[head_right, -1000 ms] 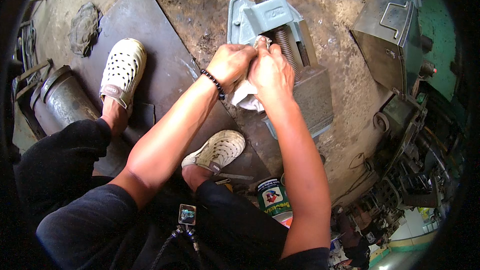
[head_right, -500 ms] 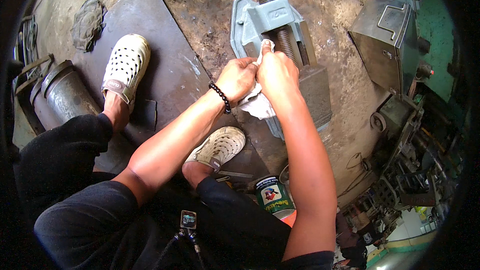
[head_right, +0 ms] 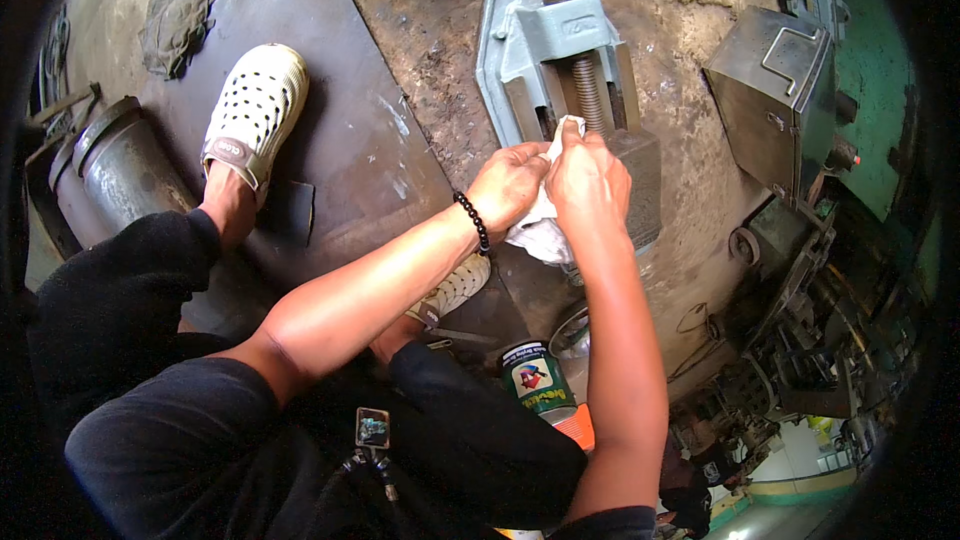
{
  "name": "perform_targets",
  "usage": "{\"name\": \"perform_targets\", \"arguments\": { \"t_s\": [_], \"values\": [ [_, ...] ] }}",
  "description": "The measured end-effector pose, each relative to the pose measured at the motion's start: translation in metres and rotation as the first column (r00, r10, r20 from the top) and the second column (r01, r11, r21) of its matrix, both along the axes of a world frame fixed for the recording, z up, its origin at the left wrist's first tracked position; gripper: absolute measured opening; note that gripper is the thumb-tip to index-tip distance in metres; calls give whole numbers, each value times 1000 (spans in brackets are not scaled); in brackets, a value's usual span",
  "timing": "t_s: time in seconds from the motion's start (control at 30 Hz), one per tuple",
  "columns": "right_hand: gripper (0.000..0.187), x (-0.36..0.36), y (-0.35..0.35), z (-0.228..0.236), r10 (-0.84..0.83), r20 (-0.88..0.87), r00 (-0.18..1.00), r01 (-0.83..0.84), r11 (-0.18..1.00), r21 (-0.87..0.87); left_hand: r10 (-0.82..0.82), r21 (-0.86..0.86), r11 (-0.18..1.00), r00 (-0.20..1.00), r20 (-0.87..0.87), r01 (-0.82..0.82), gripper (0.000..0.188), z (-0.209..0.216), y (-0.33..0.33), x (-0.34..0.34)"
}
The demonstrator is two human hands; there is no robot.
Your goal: The person sits on the floor and uses a cloth to wipe and clean the surfaces of a bench vise. They repeatedly rub the vise jaws and body, occasionally adjusting the cloth and repositioning the vise to access different areas.
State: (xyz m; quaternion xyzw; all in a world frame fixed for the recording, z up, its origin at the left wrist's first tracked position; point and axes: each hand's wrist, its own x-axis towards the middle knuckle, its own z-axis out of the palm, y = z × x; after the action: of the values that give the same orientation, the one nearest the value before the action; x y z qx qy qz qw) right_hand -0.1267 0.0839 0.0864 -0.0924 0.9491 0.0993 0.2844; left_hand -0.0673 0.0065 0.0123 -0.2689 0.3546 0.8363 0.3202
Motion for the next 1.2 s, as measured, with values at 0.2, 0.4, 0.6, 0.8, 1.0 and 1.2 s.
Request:
{"name": "perform_targets", "arguments": {
  "t_s": [0.2, 0.4, 0.6, 0.8, 1.0, 1.2],
  "values": [
    [41, -21, 9, -3, 385, -30, 922, -386, 917, -102, 284, 304, 861, 882, 376, -407, 42, -2, 18, 5],
    [45, -41, 6, -20, 586, -40, 809, -584, 794, -169, 425, 282, 812, 849, 313, -510, 39, -11, 20, -2],
    [45, -44, 6, -25, 597, -19, 802, -596, 796, -105, 400, 262, 831, 854, 332, -491, 41, -19, 24, -6],
    [45, -38, 1, -23, 603, 61, 795, -605, 796, 29, 386, 155, 889, 887, 253, -431, 41, -13, 21, -5],
    [45, -41, -6, -14, 523, 61, 850, -521, 852, -49, 385, 147, 889, 881, 275, -434, 39, -12, 14, -8],
    [45, -34, -1, -9, 180, 27, 983, -165, 947, -277, 360, 284, 867, 909, 209, -409, 36, -12, 12, -3]
  ]
}}
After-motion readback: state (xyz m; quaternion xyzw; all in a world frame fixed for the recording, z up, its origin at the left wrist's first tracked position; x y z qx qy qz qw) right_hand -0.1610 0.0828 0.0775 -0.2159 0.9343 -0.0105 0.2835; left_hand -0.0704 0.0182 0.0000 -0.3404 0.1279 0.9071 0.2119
